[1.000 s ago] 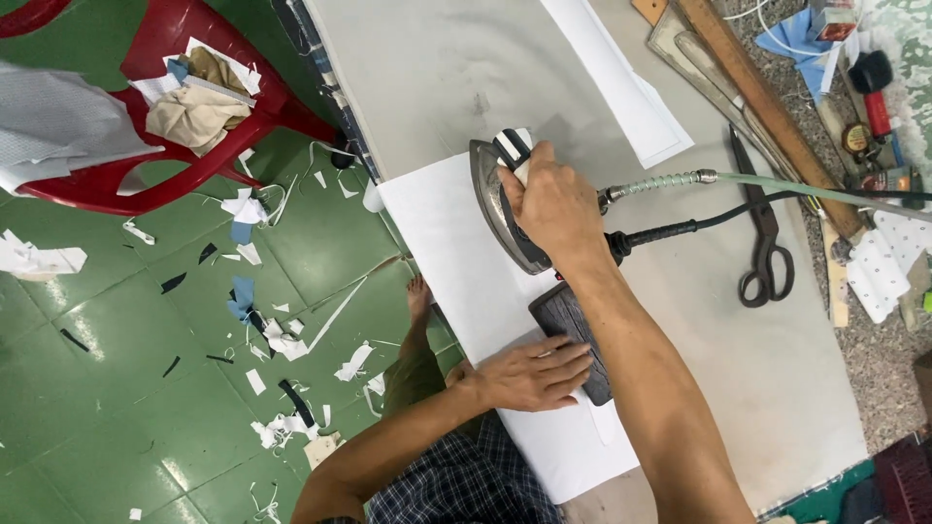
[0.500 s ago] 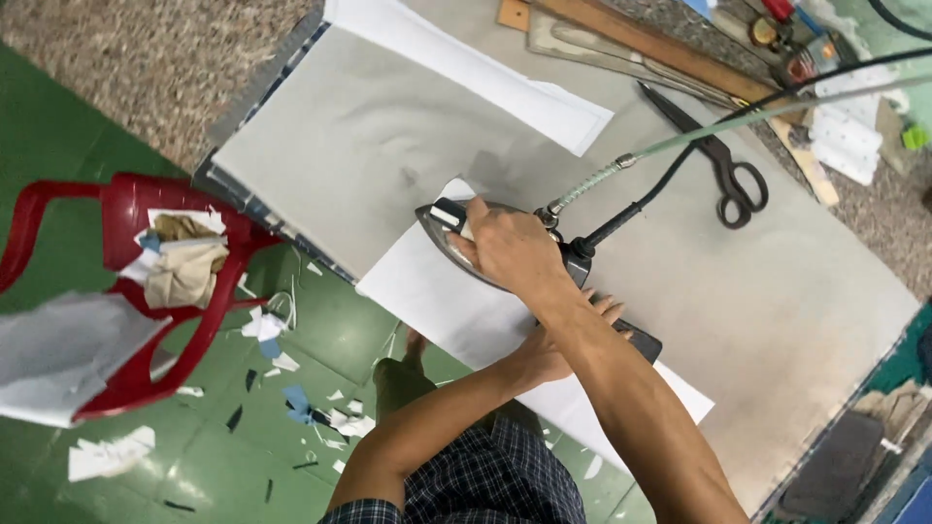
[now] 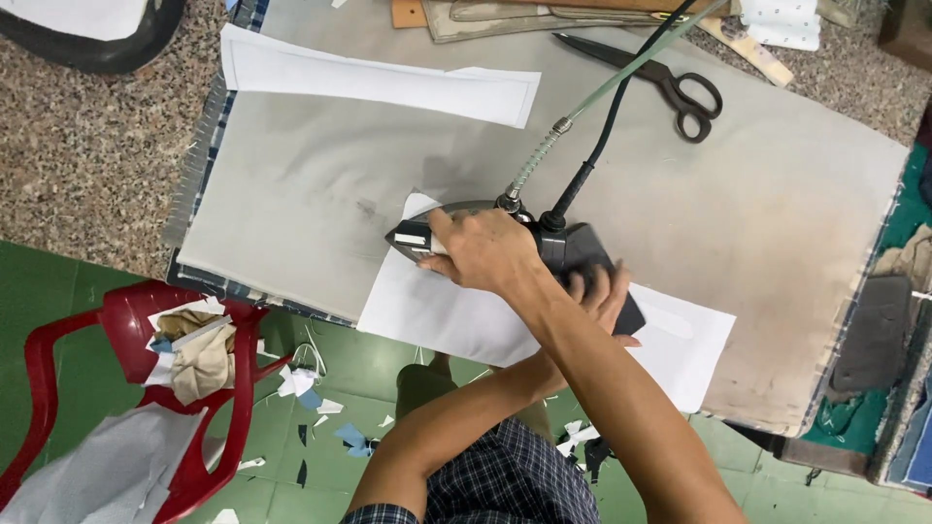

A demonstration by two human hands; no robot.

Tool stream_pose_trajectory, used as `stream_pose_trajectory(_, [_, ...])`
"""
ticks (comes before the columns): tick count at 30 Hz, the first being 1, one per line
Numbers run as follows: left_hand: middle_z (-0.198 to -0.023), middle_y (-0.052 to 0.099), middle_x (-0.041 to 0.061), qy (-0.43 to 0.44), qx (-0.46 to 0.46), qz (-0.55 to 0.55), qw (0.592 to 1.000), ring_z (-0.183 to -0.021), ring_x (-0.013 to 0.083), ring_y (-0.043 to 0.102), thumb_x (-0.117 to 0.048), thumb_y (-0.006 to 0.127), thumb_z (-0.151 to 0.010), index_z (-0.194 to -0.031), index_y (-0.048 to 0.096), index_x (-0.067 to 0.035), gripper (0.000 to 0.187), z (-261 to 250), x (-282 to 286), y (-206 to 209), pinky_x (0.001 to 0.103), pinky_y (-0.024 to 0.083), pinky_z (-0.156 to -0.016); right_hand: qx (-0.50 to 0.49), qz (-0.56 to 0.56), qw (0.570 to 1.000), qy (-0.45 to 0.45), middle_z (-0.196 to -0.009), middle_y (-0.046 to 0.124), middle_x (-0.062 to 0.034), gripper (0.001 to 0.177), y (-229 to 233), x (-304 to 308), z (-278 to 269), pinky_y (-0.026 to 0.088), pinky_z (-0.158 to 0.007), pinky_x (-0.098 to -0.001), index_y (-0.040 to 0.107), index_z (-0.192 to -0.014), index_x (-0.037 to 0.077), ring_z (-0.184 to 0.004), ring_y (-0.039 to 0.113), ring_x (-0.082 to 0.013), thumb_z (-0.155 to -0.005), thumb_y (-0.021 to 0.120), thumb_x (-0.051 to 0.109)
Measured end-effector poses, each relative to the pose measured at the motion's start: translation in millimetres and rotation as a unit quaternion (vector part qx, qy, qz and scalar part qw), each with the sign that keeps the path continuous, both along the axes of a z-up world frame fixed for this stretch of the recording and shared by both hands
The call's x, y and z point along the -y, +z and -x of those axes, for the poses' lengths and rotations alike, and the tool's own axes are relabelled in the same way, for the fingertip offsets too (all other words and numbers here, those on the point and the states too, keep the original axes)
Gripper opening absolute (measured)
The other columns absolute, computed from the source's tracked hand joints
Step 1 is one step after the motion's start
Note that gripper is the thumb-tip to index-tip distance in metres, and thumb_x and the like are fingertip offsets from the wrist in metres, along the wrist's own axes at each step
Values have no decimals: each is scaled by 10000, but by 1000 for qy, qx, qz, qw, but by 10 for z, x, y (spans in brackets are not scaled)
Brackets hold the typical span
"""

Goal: The person irons a long strip of white fabric on a work table using a steam iron. They hold the fabric flat with their left hand and move the iron back and forth to smooth the material.

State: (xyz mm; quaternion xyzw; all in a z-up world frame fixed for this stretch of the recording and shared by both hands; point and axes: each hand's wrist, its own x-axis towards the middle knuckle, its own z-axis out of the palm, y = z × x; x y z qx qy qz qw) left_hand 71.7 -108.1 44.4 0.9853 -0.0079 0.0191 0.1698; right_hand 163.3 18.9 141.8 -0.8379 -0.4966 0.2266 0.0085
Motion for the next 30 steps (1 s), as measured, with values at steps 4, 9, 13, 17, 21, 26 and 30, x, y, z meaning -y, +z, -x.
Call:
stream_pose_trajectory(4, [-1660,251,197,-178,75,-86,977,-1544,398,223,-852,338,-842,-1573,375,-186,990,-193,-66,-436,610,192,-1243,-10,4,1000,-12,-873,728,-165,442,21,-1,6,618,-741,-453,554,-1086,115,-789,764,-355,-970,587,540])
stream_pose_trajectory(9, [-1658,245,244,-173,33,-11,984,-1554,407,207,-766,521,-897,-1590,358,-237,886,-282,-44,-610,633,167,-1235,-6,-11,1000,-22,-875,731,-165,439,41,19,14,621,-730,-448,561,-1088,114,-774,766,-353,-958,610,531])
stream_pose_trajectory(13, [-1524,399,339,-96,130,6,987,-1398,474,436,-652,841,-717,-1571,328,-339,1044,-242,117,-870,595,341,-1152,-13,-5,1000,-24,-887,733,-171,453,58,-7,9,619,-741,-462,565,-1113,109,-786,766,-362,-957,612,531])
stream_pose_trajectory(17, [-1249,584,346,-65,243,19,968,-1099,462,585,-648,853,-687,-1444,474,-406,881,-115,70,-803,537,442,-986,-26,5,999,-27,-921,734,-188,467,87,-40,-4,618,-743,-463,564,-1123,103,-802,766,-373,-964,592,541])
stream_pose_trajectory(21, [-1240,563,316,-189,110,109,970,-1063,424,558,-541,728,-806,-1485,449,-327,764,363,-674,-54,513,431,-954,-32,18,999,-15,-935,733,-195,465,1,-12,-7,616,-749,-467,562,-1132,95,-815,766,-383,-979,570,535])
stream_pose_trajectory(26, [-1473,519,217,-263,-221,528,777,-1345,384,501,-322,659,-948,-1511,451,-174,618,1027,-2025,486,482,379,-1138,19,-74,997,0,-945,675,-168,481,-225,44,1,529,-489,-525,562,-1162,55,-612,659,-414,-1001,502,504])
stream_pose_trajectory(30, [-1263,620,369,-57,-219,680,697,-1156,483,611,-462,640,-951,-1411,595,-16,642,1608,-2628,168,594,491,-958,-60,37,997,17,-1031,684,-185,435,127,-84,-75,599,-795,-501,509,-1220,97,-900,746,-407,-1009,477,476])
